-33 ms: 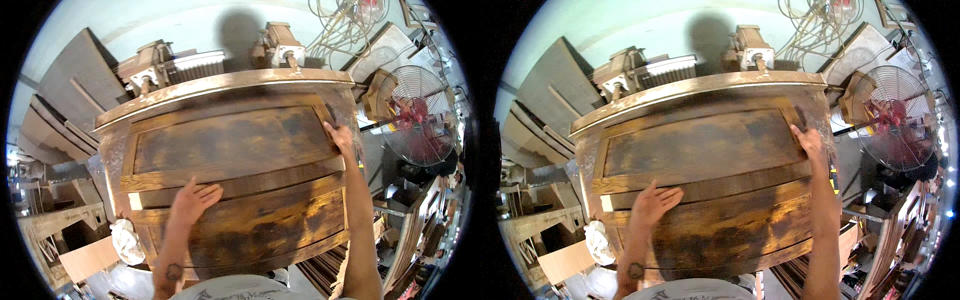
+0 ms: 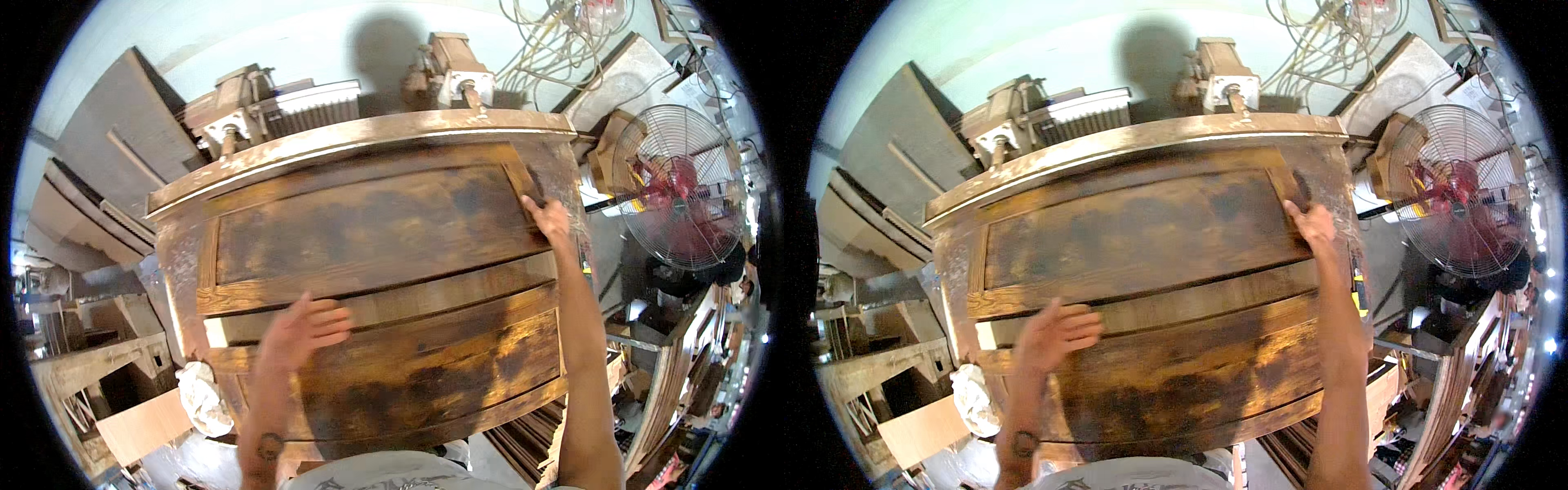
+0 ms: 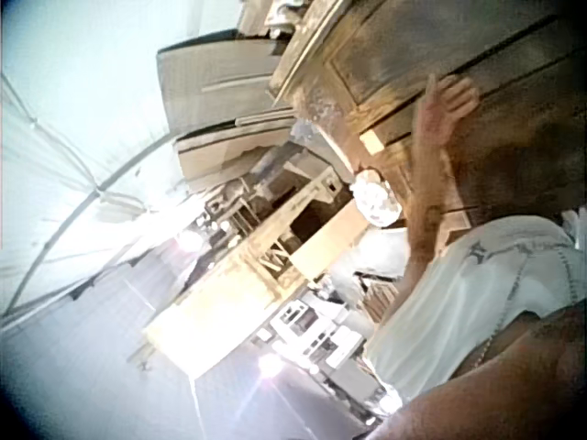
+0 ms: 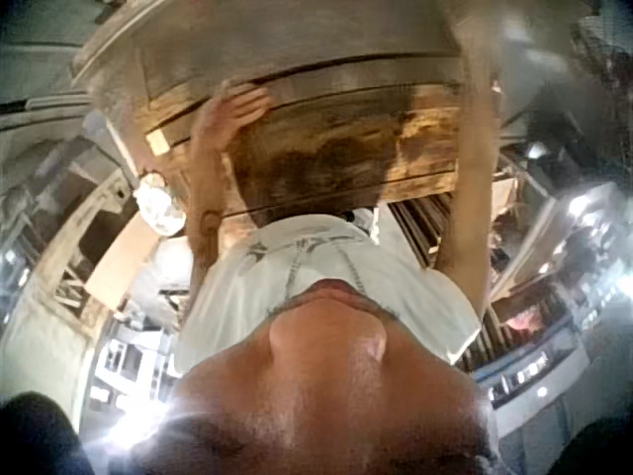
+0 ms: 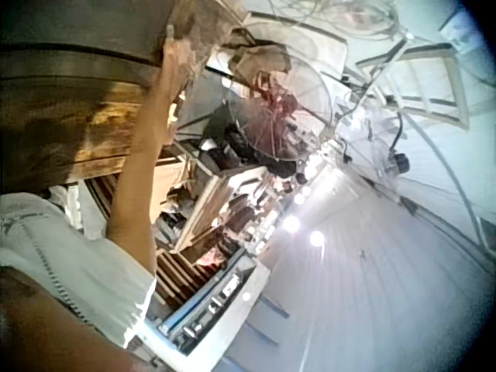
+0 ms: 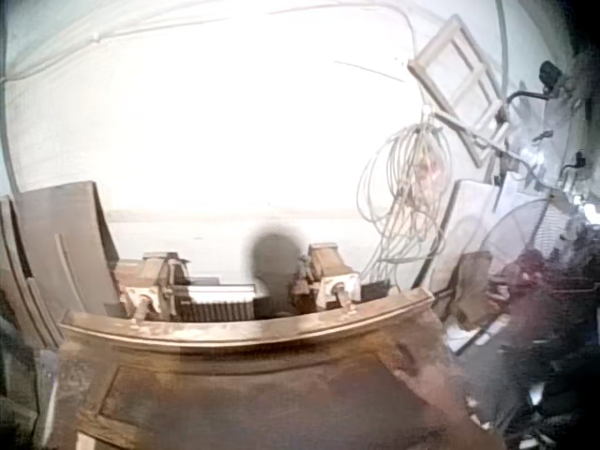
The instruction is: The person picks up finished wooden panels from a stack, places them one at a time on a workbench, wipes the surface of each panel with a cloth, and then places the cleaned panels into a new stack.
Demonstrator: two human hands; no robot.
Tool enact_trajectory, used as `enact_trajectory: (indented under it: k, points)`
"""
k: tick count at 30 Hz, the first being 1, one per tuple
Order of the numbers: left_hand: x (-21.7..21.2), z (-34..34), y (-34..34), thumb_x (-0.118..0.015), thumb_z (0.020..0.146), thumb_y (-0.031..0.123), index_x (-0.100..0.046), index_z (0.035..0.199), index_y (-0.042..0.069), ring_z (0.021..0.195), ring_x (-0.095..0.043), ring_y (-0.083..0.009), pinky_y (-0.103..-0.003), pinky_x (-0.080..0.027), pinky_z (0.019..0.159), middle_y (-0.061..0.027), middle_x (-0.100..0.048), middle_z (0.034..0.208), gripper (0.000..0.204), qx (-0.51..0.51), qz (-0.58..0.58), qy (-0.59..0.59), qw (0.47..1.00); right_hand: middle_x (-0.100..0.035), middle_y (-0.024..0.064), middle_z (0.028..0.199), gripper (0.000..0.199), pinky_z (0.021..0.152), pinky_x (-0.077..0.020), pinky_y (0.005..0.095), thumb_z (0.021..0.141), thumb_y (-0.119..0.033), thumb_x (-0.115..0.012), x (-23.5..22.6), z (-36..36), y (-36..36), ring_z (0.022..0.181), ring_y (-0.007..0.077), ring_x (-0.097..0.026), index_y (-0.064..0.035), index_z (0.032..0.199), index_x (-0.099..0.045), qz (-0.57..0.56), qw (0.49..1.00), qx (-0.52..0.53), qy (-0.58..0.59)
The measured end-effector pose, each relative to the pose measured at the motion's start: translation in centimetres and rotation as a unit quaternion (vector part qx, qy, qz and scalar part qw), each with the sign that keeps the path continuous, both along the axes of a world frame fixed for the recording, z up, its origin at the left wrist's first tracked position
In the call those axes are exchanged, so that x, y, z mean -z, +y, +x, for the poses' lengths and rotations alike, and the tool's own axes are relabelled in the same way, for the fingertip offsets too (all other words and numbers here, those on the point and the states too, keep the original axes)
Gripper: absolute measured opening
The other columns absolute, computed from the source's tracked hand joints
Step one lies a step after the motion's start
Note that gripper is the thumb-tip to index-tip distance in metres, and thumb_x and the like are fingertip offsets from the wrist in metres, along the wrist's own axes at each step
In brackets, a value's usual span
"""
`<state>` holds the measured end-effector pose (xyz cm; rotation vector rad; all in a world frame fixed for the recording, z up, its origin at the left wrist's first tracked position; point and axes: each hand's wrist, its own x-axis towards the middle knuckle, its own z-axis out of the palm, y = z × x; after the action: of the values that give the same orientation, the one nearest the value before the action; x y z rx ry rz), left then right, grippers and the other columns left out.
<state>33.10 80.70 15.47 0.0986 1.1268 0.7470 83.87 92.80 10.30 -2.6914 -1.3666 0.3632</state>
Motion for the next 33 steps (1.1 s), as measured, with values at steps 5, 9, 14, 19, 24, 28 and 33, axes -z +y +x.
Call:
enact_trajectory:
  k: [5,9,14,19,24,28,33]
  points:
    - [9.5,-13.3,10.3,-0.053,0.082,0.057,-0.046,0.125,0.004,0.107,-0.051,-0.0301,-0.046,-0.038,0.092,-0.0187,-0.05,0.12,0.068,0.099,0.216,0.741,0.628,-0.047,0.0229,0.126,0.07,0.093,-0.0409,0.0446,0.077,-0.052,-0.061,5.1,-0.1,1.1,0.116,0.0377,-0.045,-0.0078,0.128,-0.045,0.043,0.99,-0.126,-0.051]
    - [17.8,-17.2,10.8,-0.047,0.086,0.051,-0.028,0.14,0.017,0.121,-0.035,-0.036,-0.056,-0.028,0.096,-0.0133,-0.028,0.143,0.067,0.188,0.09,0.889,0.408,-0.044,0.024,0.129,0.057,0.088,-0.0431,0.0478,0.085,-0.04,-0.055,9.8,-1.1,0.8,0.112,0.0395,-0.047,-0.0112,0.131,-0.04,0.148,0.969,-0.167,-0.107]
    - [17.7,-14.0,9.4,-0.038,0.089,0.048,-0.028,0.14,0.015,0.13,-0.027,-0.0334,-0.056,-0.017,0.1,-0.0151,-0.025,0.145,0.062,0.102,0.078,0.91,0.394,-0.044,0.0226,0.127,0.045,0.092,-0.0386,0.0452,0.088,-0.025,-0.053,10.4,-1.1,-1.2,0.111,0.0399,-0.046,-0.0137,0.13,-0.043,0.197,0.958,-0.193,-0.074]
    - [17.2,-14.0,8.6,-0.038,0.089,0.05,-0.027,0.139,0.008,0.129,-0.022,-0.0426,-0.057,-0.014,0.103,-0.0245,-0.025,0.141,0.067,0.106,0.077,0.881,0.455,-0.033,0.0207,0.137,0.042,0.097,-0.0326,0.052,0.097,-0.03,-0.035,10.9,-2.5,-2.0,0.122,0.0405,-0.035,-0.0137,0.135,-0.036,0.103,0.978,-0.137,-0.118]
    - [16.3,-15.6,7.8,-0.038,0.087,0.055,-0.027,0.139,0.01,0.127,-0.026,-0.0441,-0.056,-0.019,0.103,-0.0256,-0.024,0.141,0.07,0.098,0.072,0.855,0.504,-0.031,0.0198,0.139,0.043,0.099,-0.03,0.0526,0.098,-0.031,-0.03,11.8,-1.9,-1.1,0.125,0.0403,-0.032,-0.0087,0.135,-0.035,0.103,0.97,-0.156,-0.156]
    - [16.3,-14.2,6.7,-0.037,0.088,0.055,-0.027,0.139,0.01,0.126,-0.028,-0.0431,-0.054,-0.02,0.103,-0.0263,-0.027,0.139,0.069,0.087,0.067,0.858,0.501,-0.031,0.0197,0.139,0.043,0.098,-0.0314,0.051,0.098,-0.03,-0.031,13.7,1.5,-0.8,0.124,0.0387,-0.033,-0.0055,0.133,-0.037,0.111,0.963,-0.174,-0.173]
    - [16.0,-13.7,6.8,-0.036,0.089,0.052,-0.025,0.14,0.01,0.127,-0.027,-0.0419,-0.053,-0.019,0.104,-0.0248,-0.027,0.14,0.067,0.1,0.046,0.863,0.493,-0.033,0.0196,0.137,0.048,0.097,-0.0323,0.0492,0.097,-0.037,-0.032,12.8,-1.4,-0.1,0.122,0.0371,-0.037,-0.0057,0.133,-0.037,0.09,0.979,-0.083,-0.162]
